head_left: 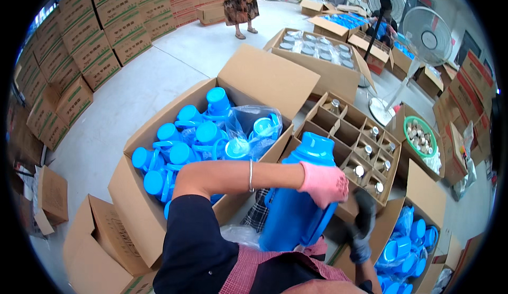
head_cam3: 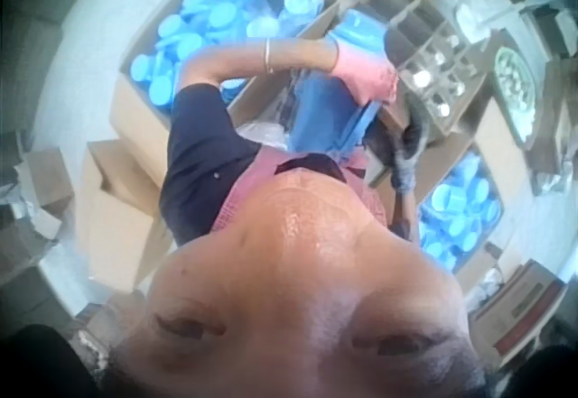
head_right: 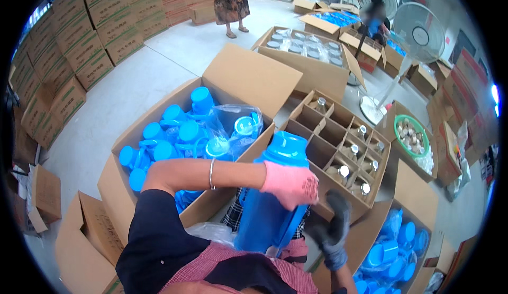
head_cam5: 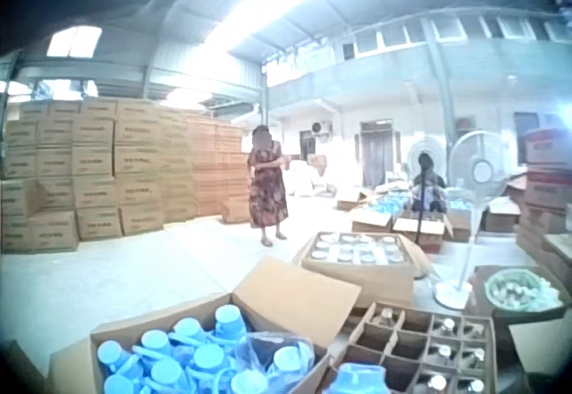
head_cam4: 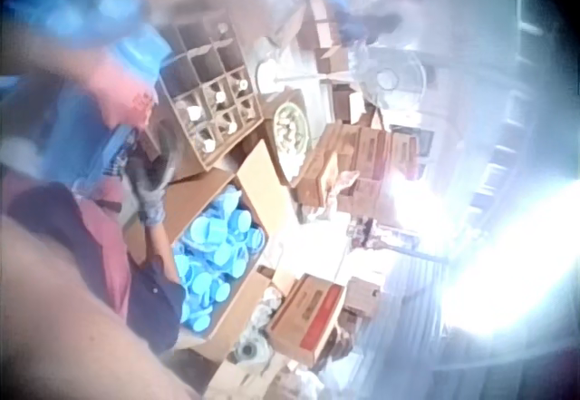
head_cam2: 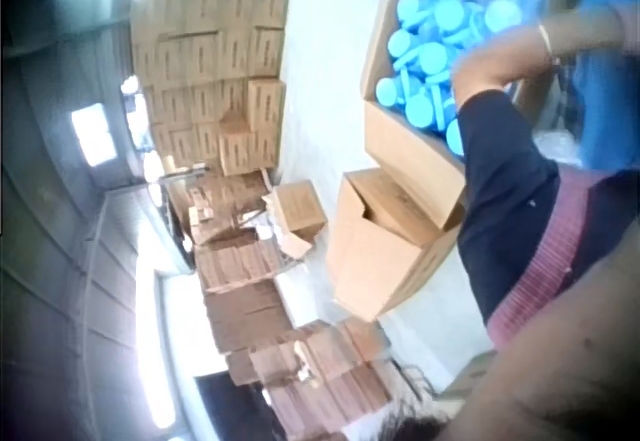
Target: The person assembles blue thermos bottles by removing the inner metal container from a cardboard divider, placing it into a blue plastic outer shell, and then screwing on a blue plastic top.
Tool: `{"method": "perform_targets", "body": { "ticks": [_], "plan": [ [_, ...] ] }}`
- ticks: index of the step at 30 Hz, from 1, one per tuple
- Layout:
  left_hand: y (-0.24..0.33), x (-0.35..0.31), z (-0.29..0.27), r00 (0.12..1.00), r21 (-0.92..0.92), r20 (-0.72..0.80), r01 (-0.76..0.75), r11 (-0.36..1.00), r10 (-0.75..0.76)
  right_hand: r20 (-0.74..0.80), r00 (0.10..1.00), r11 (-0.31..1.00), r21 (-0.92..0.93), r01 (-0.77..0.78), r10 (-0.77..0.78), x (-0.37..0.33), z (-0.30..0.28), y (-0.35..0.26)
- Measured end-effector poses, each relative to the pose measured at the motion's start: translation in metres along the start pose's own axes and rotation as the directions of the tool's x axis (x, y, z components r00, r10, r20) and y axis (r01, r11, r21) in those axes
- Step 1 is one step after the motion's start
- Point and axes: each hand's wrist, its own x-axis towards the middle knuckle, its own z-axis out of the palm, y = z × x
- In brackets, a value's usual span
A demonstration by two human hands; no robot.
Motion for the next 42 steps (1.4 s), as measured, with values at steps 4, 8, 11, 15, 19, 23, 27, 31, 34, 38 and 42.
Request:
{"method": "perform_targets", "body": {
  "ticks": [4,8,11,15,19,23,27,31,34,38,42],
  "plan": [
    [-0.020,0.002,-0.002,0.973,-0.048,0.109,0.209,0.977,-0.202,0.262,0.940,0.974,-0.002,-0.227,0.220,-0.095,0.047,0.044],
    [-0.031,-0.005,0.000,0.937,-0.075,0.187,0.314,0.946,-0.296,0.266,0.903,0.942,-0.084,-0.326,0.336,-0.114,0.062,0.053],
    [-0.045,-0.015,0.006,0.922,-0.113,0.164,0.371,0.922,-0.351,0.133,0.943,0.944,-0.169,-0.283,0.306,-0.084,0.054,0.039],
    [-0.065,-0.022,-0.005,0.874,-0.212,0.159,0.485,0.848,-0.460,-0.077,0.957,0.960,-0.021,-0.280,0.278,-0.065,0.031,0.059],
    [-0.074,-0.062,0.001,0.729,-0.188,0.036,0.677,0.712,-0.683,-0.011,0.967,0.959,-0.128,-0.252,0.253,-0.015,0.027,0.048],
    [-0.075,-0.086,0.015,0.611,-0.254,-0.098,0.748,0.613,-0.786,-0.016,0.968,0.967,-0.042,-0.251,0.250,0.001,0.024,0.067],
    [-0.072,-0.090,0.014,0.524,-0.316,-0.083,0.793,0.521,-0.848,-0.089,0.967,0.936,-0.243,-0.255,0.241,0.008,0.005,0.067],
    [-0.083,-0.110,0.024,0.464,-0.356,-0.137,0.801,0.481,-0.875,-0.151,0.975,0.815,-0.577,0.046,-0.162,0.021,0.017,0.019],
    [-0.094,-0.121,0.032,0.395,-0.360,-0.299,0.796,0.486,-0.869,0.558,0.766,0.889,-0.103,0.445,-0.319,-0.002,0.069,-0.015],
    [-0.096,-0.115,0.032,0.362,-0.533,-0.292,0.706,0.465,-0.885,0.818,0.574,0.942,-0.209,0.263,0.022,-0.078,0.151,0.079],
    [-0.069,-0.158,0.041,0.158,-0.860,-0.082,0.488,0.150,-0.984,0.607,0.555,0.822,-0.414,-0.391,0.569,-0.042,0.077,0.118]
  ]
}}
